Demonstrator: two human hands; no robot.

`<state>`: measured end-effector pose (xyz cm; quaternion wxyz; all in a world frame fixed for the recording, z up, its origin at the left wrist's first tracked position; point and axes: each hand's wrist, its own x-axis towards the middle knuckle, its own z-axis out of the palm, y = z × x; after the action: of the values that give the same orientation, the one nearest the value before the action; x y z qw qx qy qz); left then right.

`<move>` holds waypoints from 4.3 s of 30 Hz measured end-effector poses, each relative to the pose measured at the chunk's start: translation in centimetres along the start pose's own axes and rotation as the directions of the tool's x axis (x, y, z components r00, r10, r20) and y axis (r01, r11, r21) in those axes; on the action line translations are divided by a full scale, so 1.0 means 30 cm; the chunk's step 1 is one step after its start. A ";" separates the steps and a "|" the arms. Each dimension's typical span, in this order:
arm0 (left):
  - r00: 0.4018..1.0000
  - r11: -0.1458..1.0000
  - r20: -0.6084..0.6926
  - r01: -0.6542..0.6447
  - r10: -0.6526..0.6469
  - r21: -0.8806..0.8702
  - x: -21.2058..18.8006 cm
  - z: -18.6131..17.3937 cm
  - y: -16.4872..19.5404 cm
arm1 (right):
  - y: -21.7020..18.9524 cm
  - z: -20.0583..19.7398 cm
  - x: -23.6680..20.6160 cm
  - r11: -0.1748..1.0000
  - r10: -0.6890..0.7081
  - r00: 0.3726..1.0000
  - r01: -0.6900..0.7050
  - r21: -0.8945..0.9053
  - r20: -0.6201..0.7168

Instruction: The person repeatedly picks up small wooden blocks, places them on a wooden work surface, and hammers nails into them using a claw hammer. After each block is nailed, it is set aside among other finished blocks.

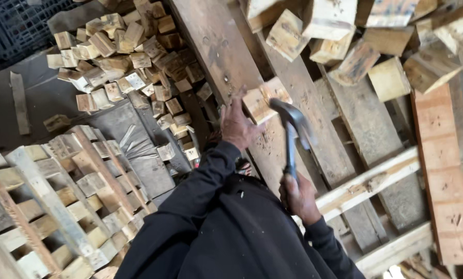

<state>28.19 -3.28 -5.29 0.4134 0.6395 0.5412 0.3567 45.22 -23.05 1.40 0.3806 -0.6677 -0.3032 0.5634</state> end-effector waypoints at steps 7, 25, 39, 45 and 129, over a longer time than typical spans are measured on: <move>0.950 0.597 0.245 0.312 -0.193 -0.739 0.109 -0.065 0.025 | 0.104 -0.022 -0.110 0.994 0.041 0.995 -0.031 0.109 -0.090; 0.804 0.744 0.422 -0.570 0.418 0.350 -0.214 0.117 0.167 | 0.239 -0.091 -0.326 0.976 0.190 0.917 -0.138 0.166 -0.351; 0.759 0.772 0.597 -0.535 0.260 0.344 -0.166 0.164 0.176 | 0.180 -0.047 -0.267 0.941 0.326 0.918 -0.337 -0.014 -0.226; 0.762 0.767 0.591 -0.538 0.264 0.351 -0.184 0.156 0.193 | 0.178 -0.107 -0.381 0.915 0.228 0.900 -0.068 0.397 -0.371; 0.984 0.994 0.155 -0.095 0.086 0.051 0.100 -0.109 -0.055 | -0.595 -0.118 -0.018 0.736 -0.633 0.718 0.674 -0.062 0.289</move>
<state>25.06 0.26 -5.47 0.4183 0.7007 0.4884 0.3092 49.04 -14.70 17.13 0.4582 -0.4697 -0.6098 0.4444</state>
